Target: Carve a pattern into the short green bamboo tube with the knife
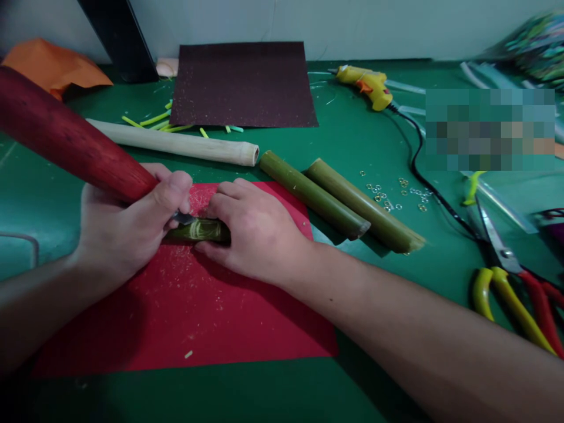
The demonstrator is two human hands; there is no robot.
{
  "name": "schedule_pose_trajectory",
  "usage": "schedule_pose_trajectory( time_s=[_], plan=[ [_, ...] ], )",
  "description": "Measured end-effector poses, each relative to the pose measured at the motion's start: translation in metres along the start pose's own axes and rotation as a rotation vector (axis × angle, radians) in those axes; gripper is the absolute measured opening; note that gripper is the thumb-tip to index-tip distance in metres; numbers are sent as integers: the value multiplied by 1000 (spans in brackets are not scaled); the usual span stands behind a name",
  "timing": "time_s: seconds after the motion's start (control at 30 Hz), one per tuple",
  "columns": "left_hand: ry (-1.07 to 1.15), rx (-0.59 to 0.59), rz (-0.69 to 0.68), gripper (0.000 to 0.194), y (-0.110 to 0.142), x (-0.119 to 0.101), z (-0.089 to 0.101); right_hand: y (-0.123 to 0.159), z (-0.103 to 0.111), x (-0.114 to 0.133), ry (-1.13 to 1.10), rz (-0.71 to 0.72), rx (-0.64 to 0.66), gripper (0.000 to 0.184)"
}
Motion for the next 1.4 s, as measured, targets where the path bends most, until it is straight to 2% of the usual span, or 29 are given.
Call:
schedule_pose_trajectory(
  time_s=[0.17, 0.43, 0.57, 0.67, 0.8, 0.9, 1.0, 1.17, 1.27, 1.4],
  plan=[
    [-60, 32, -12, 46, -1, -3, -3, 0, -1, 2, 14, 11, 6, 25],
    [-87, 62, 76, 53, -1, 3, -7, -1, -6, 0, -58, -21, 37, 21],
    [-106, 51, 59, 49, 1, -1, -6, -2, -5, 0, -51, -34, 25, 23],
    [-161, 62, 18, 42, -2, -8, -6, -1, -4, 1, -24, -48, -13, 27],
    [-265, 165, -79, 34, -7, -19, -17, 1, 1, 4, 31, -64, -105, 32],
    [-307, 224, -100, 35, -7, -19, -24, 2, 2, 11, 24, -45, -153, 27],
    [-276, 182, -79, 40, -7, -16, -22, 2, 2, 14, 13, -38, -153, 27],
    [-218, 58, -18, 42, -8, -5, -10, 1, -6, 7, 27, -136, -35, 31],
    [-133, 20, -108, 46, -6, -11, -5, 1, -8, 6, 11, -149, -8, 31],
    [-95, 25, -216, 49, 0, -17, -4, 1, -9, 8, -20, -133, 3, 30]
  ],
)
Point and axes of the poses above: each hand's wrist, its own y-axis away from the middle knuckle, its own z-axis out of the back of the hand, x = y × z, the point moved 10 cm from there along -y, towards the middle knuckle, and after that the axes turned 10 degrees about -x, right-handed, at the moved point
